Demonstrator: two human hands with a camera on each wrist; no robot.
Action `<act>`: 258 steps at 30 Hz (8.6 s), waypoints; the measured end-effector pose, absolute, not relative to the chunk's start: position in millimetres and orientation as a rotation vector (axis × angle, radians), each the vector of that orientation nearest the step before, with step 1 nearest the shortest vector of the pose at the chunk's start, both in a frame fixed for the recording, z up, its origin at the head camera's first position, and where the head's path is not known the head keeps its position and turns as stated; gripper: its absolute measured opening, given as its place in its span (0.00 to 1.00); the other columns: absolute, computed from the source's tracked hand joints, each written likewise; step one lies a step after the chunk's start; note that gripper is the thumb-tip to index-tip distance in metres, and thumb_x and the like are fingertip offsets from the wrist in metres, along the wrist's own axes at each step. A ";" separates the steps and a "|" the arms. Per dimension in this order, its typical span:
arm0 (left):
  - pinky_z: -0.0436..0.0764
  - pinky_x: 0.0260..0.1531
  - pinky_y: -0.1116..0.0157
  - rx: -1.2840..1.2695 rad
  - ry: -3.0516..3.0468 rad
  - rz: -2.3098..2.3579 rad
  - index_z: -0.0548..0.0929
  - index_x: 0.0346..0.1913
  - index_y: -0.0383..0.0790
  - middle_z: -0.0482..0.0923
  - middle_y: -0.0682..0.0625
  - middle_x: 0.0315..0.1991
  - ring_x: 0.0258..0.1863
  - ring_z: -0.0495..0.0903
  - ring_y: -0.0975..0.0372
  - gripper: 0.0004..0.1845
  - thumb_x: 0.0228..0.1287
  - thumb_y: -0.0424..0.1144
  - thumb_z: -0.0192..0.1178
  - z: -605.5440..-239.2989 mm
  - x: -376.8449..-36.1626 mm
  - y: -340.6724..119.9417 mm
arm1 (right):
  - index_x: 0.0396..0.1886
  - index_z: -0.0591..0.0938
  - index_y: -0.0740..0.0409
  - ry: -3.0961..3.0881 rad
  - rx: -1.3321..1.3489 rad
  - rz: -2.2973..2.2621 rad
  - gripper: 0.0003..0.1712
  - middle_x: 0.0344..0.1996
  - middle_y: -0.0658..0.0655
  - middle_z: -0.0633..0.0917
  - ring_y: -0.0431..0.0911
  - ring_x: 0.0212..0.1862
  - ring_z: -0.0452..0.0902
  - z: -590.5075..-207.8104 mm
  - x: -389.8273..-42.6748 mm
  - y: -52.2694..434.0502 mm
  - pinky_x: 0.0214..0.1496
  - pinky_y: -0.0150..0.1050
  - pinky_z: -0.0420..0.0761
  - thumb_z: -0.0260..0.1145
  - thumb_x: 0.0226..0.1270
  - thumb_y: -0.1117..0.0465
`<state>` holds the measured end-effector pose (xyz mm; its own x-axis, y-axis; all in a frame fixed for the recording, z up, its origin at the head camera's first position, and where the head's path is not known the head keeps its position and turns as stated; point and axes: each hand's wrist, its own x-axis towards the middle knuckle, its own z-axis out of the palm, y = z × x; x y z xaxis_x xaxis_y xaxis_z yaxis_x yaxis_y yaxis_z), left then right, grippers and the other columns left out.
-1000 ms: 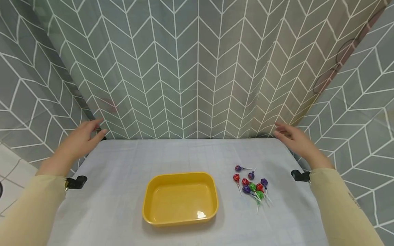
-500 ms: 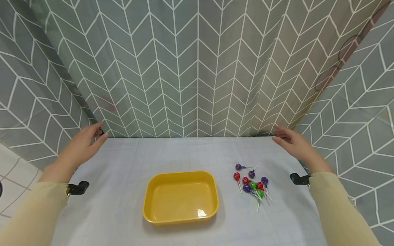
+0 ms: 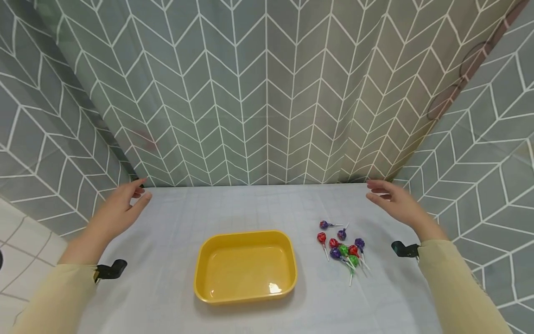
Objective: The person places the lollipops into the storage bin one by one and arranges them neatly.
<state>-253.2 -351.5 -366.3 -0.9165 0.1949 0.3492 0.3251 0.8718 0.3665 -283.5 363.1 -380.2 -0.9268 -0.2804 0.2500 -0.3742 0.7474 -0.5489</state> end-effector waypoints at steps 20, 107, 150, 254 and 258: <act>0.78 0.35 0.52 -0.348 -2.736 -0.686 0.47 0.80 0.49 0.78 0.40 0.48 0.40 0.80 0.50 0.41 0.73 0.52 0.55 -400.7 -232.7 -329.5 | 0.67 0.72 0.58 -2.830 0.592 0.953 0.28 0.62 0.59 0.76 0.57 0.60 0.71 -397.2 -274.2 350.1 0.58 0.38 0.72 0.62 0.74 0.50; 0.79 0.27 0.64 0.043 -2.865 -1.564 0.73 0.63 0.48 0.79 0.48 0.39 0.32 0.79 0.57 0.25 0.71 0.58 0.56 -478.3 -161.7 -229.4 | 0.57 0.81 0.60 -2.953 0.702 0.962 0.20 0.51 0.57 0.83 0.46 0.47 0.77 -447.2 -258.9 341.0 0.50 0.50 0.78 0.66 0.71 0.55; 0.75 0.25 0.65 0.196 -2.788 -1.801 0.71 0.65 0.48 0.77 0.43 0.29 0.26 0.74 0.55 0.29 0.68 0.58 0.60 -480.4 -160.4 -226.2 | 0.56 0.82 0.59 -3.038 0.650 0.914 0.19 0.47 0.53 0.84 0.43 0.43 0.78 -469.2 -240.6 358.2 0.46 0.41 0.79 0.67 0.69 0.57; 0.78 0.26 0.64 0.139 -2.607 -2.031 0.69 0.69 0.56 0.81 0.42 0.31 0.25 0.76 0.52 0.27 0.71 0.53 0.59 -491.7 -162.8 -232.3 | 0.56 0.84 0.51 -3.000 0.670 0.967 0.21 0.41 0.46 0.83 0.46 0.42 0.75 -403.0 -249.8 276.8 0.41 0.36 0.79 0.67 0.69 0.47; 0.78 0.26 0.64 0.124 -2.601 -2.057 0.69 0.69 0.55 0.81 0.41 0.31 0.25 0.76 0.53 0.26 0.71 0.52 0.59 -493.5 -162.7 -232.6 | 0.55 0.84 0.51 -3.007 0.673 0.991 0.21 0.40 0.45 0.82 0.46 0.41 0.76 -401.5 -249.1 271.1 0.41 0.36 0.79 0.67 0.69 0.47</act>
